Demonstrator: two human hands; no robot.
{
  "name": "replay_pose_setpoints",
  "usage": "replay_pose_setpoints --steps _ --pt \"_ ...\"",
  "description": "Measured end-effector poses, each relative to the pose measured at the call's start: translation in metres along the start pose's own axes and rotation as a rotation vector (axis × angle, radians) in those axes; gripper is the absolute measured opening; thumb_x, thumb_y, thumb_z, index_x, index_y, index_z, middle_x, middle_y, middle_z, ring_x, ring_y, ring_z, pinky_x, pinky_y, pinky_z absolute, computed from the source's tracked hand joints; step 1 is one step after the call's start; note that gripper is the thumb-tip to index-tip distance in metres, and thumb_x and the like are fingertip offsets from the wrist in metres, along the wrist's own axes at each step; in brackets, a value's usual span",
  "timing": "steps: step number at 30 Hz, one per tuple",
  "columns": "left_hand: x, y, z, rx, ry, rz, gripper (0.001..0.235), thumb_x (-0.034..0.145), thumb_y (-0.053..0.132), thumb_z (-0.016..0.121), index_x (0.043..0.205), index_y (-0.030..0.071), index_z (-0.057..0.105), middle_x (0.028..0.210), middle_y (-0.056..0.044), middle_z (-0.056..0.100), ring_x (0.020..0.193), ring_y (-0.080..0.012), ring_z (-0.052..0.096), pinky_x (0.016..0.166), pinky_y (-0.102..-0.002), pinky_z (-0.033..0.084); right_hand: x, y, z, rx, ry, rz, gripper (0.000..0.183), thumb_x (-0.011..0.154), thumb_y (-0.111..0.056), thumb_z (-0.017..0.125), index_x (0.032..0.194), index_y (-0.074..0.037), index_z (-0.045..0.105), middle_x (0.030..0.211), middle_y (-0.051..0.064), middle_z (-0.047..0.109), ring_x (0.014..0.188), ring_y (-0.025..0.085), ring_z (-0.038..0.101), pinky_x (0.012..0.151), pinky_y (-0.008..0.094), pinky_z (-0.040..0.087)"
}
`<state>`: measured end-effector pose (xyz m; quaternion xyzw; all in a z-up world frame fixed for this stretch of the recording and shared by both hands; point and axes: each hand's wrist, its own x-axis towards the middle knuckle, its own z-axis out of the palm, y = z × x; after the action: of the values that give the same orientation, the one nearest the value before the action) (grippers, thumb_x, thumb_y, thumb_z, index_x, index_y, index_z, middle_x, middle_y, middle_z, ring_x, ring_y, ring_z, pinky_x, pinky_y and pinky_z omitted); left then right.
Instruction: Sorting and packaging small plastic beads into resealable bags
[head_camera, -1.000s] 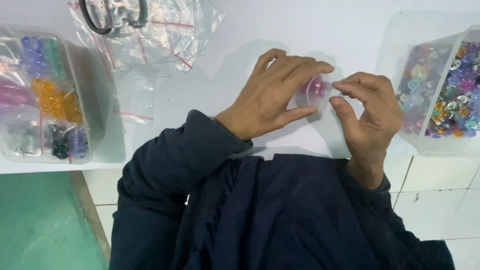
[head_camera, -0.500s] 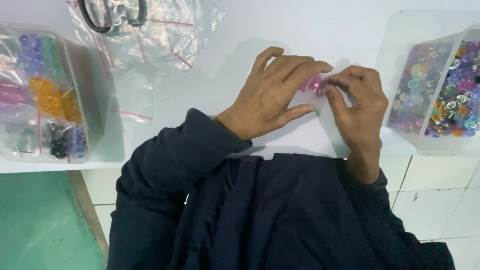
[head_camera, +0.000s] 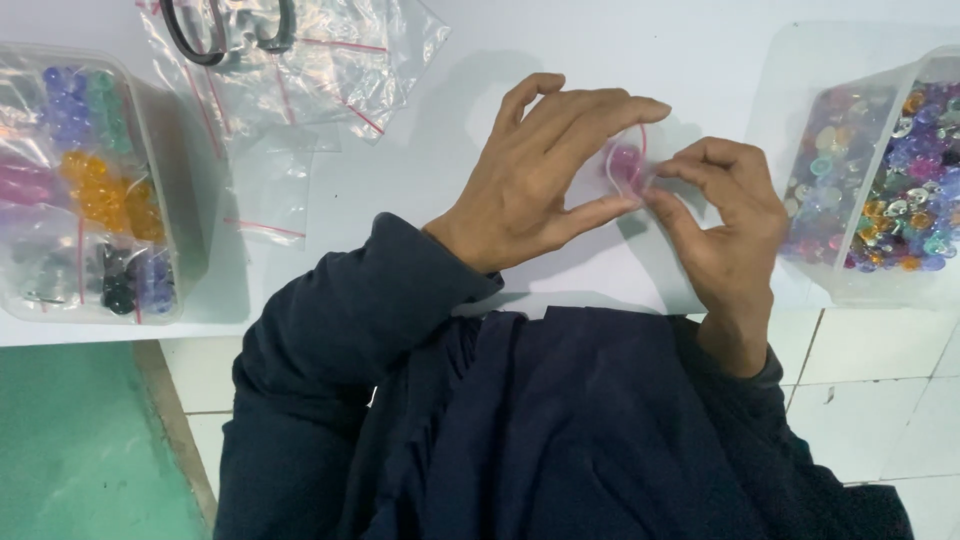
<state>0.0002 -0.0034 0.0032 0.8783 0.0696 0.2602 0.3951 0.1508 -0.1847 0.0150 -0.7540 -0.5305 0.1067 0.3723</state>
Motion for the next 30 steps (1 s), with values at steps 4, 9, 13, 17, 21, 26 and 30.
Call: replay_pose_setpoints --steps 4,9,13,17,21,26,30 --pt "0.003 0.007 -0.004 -0.016 0.054 0.024 0.052 0.107 0.042 0.074 0.144 0.015 0.050 0.141 -0.004 0.070 0.133 -0.0244 0.070 0.124 -0.049 0.036 -0.007 0.016 0.011 -0.161 -0.077 -0.004 0.016 0.100 -0.003 0.081 0.104 0.008 0.071 0.117 0.017 0.059 0.111 0.034 0.053 0.097 0.043 0.047" --pt "0.003 0.009 -0.001 0.022 0.102 0.081 0.043 0.108 0.039 0.065 0.140 0.012 0.053 0.130 -0.006 0.075 0.124 -0.0242 0.073 0.121 -0.048 0.035 -0.010 0.014 0.008 -0.101 -0.020 0.118 0.026 0.095 0.006 0.072 0.119 -0.001 0.077 0.116 0.013 0.061 0.111 0.027 0.061 0.094 0.037 0.052" --pt "-0.005 0.000 0.011 0.087 -0.040 0.019 0.059 0.105 0.044 0.076 0.148 0.018 0.045 0.136 -0.004 0.070 0.126 -0.0227 0.069 0.121 -0.049 0.032 0.003 -0.015 -0.009 0.010 0.053 0.033 0.015 0.102 0.006 0.080 0.116 0.005 0.074 0.113 0.023 0.064 0.107 0.032 0.063 0.087 0.039 0.052" --pt "-0.006 -0.001 0.017 0.090 -0.090 0.031 0.058 0.102 0.044 0.075 0.146 0.017 0.047 0.132 -0.005 0.069 0.121 -0.0227 0.068 0.119 -0.049 0.031 0.013 -0.033 -0.011 0.079 0.055 -0.036 0.018 0.104 -0.002 0.077 0.117 0.008 0.071 0.114 0.023 0.064 0.108 0.033 0.063 0.091 0.040 0.052" --pt "0.000 0.003 -0.001 0.042 0.014 0.026 0.052 0.105 0.038 0.074 0.144 0.015 0.048 0.139 -0.005 0.069 0.131 -0.0262 0.069 0.121 -0.051 0.032 0.016 -0.019 -0.006 0.089 0.119 0.029 0.016 0.110 -0.004 0.071 0.120 0.007 0.073 0.116 0.024 0.063 0.105 0.031 0.062 0.087 0.037 0.051" --pt "0.006 0.012 -0.018 -0.002 0.147 0.020 0.057 0.100 0.034 0.085 0.141 0.011 0.052 0.133 -0.008 0.070 0.128 -0.0253 0.070 0.123 -0.049 0.033 0.014 0.016 0.015 -0.021 0.039 0.011 0.020 0.101 0.005 0.078 0.121 0.002 0.075 0.114 0.016 0.061 0.111 0.030 0.059 0.095 0.038 0.052" --pt "0.002 0.009 -0.012 -0.002 0.201 0.037 0.062 0.100 0.032 0.088 0.144 0.014 0.048 0.135 -0.007 0.069 0.130 -0.0246 0.070 0.125 -0.050 0.034 0.013 0.021 0.022 -0.072 0.009 -0.003 0.020 0.095 0.009 0.080 0.114 0.002 0.075 0.112 0.013 0.058 0.111 0.031 0.054 0.092 0.039 0.049"
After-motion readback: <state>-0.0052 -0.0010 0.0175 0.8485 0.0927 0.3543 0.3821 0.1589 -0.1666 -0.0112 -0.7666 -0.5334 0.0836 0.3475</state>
